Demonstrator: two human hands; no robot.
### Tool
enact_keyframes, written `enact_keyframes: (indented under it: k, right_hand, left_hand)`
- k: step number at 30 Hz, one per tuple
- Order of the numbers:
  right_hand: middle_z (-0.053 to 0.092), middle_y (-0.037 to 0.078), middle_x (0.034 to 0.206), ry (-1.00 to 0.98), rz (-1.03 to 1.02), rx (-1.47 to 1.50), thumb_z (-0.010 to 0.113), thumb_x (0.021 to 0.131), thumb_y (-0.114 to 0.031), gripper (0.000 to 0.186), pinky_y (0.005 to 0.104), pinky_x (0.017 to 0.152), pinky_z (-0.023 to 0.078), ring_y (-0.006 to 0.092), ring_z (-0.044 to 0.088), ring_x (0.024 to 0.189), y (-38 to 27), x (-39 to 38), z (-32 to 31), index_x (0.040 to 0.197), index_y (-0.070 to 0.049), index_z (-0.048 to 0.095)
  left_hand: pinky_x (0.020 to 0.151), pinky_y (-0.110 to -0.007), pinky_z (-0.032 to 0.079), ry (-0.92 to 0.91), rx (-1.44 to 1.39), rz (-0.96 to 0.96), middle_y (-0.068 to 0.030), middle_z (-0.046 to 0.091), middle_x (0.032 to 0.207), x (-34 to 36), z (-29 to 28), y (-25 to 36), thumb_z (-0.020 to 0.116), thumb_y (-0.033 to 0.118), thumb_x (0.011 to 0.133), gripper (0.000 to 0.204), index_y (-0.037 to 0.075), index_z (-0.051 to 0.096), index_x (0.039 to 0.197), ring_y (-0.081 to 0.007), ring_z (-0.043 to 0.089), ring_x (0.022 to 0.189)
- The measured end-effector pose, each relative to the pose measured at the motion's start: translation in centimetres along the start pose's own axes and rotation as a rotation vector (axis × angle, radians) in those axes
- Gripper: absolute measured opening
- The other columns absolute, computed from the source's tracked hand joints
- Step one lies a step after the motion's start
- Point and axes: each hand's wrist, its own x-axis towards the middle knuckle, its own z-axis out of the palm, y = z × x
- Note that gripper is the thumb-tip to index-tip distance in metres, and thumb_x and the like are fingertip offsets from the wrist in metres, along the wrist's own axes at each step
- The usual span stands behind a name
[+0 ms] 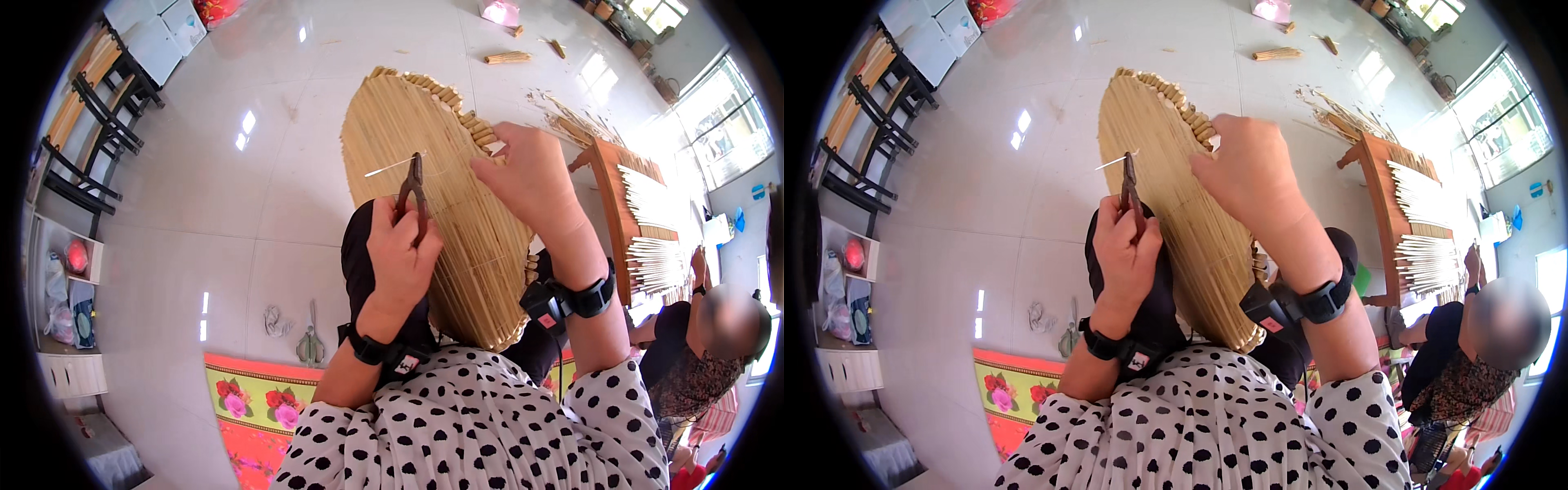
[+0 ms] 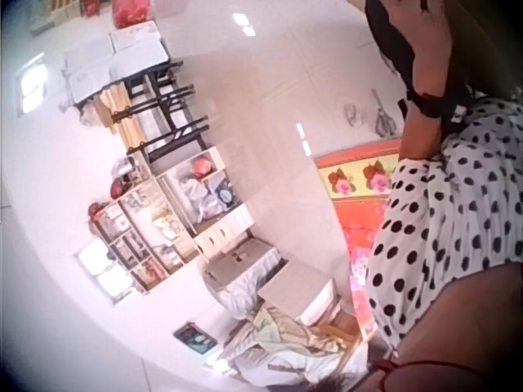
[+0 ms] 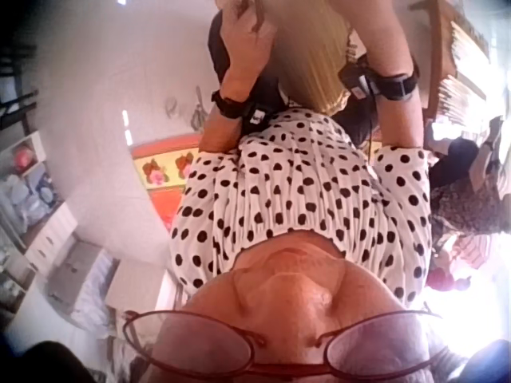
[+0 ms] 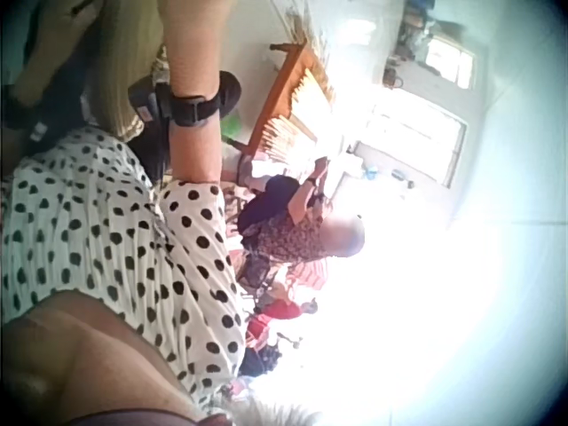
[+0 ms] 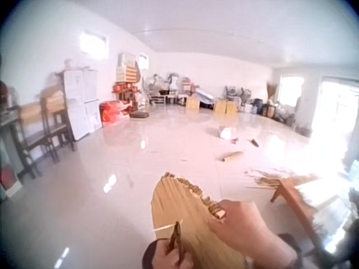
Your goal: The person is assembling a circular bamboo fan by threading a white cord through holes at the ends of bamboo sticks and securing them with knots. They use pliers to pull the cord through tight spots and trim excess cord.
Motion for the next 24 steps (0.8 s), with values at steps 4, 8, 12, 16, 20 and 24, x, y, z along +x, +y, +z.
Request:
enact_keyframes:
  k: [4, 8, 12, 16, 20, 24]
  right_hand:
    - [0.067, 0.024, 0.102, 0.151, -0.067, 0.012, 0.074, 0.074, -0.015, 0.043, 0.0422, 0.074, 0.055, 0.0403, 0.066, 0.077, 0.1, -0.8, 0.3, 0.115, -0.003, 0.064]
    - [0.059, 0.021, 0.127, 0.206, -0.187, 0.038, 0.077, 0.075, -0.017, 0.043, 0.0396, 0.072, 0.056, 0.0337, 0.067, 0.073, 0.2, -1.3, 0.7, 0.116, -0.011, 0.067]
    - [0.056, 0.019, 0.134, 0.185, -0.111, 0.094, 0.078, 0.077, -0.020, 0.040, 0.0378, 0.071, 0.056, 0.0279, 0.067, 0.070, -0.1, -1.7, 0.8, 0.115, -0.016, 0.070]
    - [0.056, 0.017, 0.136, 0.252, -0.147, 0.112, 0.077, 0.077, -0.019, 0.031, 0.0357, 0.070, 0.056, 0.0259, 0.068, 0.067, 0.5, -1.9, 1.1, 0.108, -0.017, 0.074]
    - [0.061, 0.014, 0.131, 0.238, -0.106, 0.209, 0.075, 0.079, -0.015, 0.020, 0.0337, 0.066, 0.056, 0.0242, 0.068, 0.065, 0.2, -2.0, 1.2, 0.098, -0.014, 0.076]
    - [0.065, 0.010, 0.124, 0.278, -0.148, 0.235, 0.074, 0.080, -0.012, 0.010, 0.0333, 0.063, 0.055, 0.0242, 0.068, 0.064, 0.7, -1.6, 1.7, 0.090, -0.011, 0.076]
  left_hand:
    - [0.066, -0.030, 0.040, -0.156, -0.153, -0.111, -0.0097, 0.051, 0.088, 0.6, -0.6, -0.1, 0.062, 0.003, 0.083, 0.013, -0.004, 0.053, 0.077, -0.0191, 0.048, 0.075]
    - [0.069, -0.028, 0.039, -0.253, -0.245, -0.193, -0.0071, 0.050, 0.092, 0.6, -0.7, -0.4, 0.061, 0.005, 0.085, 0.015, -0.003, 0.051, 0.076, -0.0155, 0.047, 0.078]
    - [0.071, -0.027, 0.038, -0.333, -0.382, -0.235, -0.0055, 0.050, 0.095, 1.0, -1.1, -0.6, 0.060, 0.006, 0.086, 0.017, -0.001, 0.051, 0.074, -0.0135, 0.046, 0.081]
    - [0.071, -0.027, 0.038, -0.355, -0.397, -0.210, -0.0059, 0.050, 0.094, 1.4, -0.9, -0.4, 0.059, 0.006, 0.086, 0.018, 0.000, 0.049, 0.072, -0.0137, 0.046, 0.081]
    - [0.071, -0.027, 0.038, -0.412, -0.381, -0.214, -0.0061, 0.050, 0.094, 1.4, -0.3, -0.5, 0.059, 0.006, 0.086, 0.019, 0.000, 0.048, 0.072, -0.0144, 0.046, 0.081]
    - [0.070, -0.028, 0.039, -0.441, -0.350, -0.208, -0.0073, 0.051, 0.094, 1.6, -0.1, -0.4, 0.061, 0.007, 0.085, 0.019, -0.002, 0.050, 0.073, -0.0158, 0.047, 0.080]
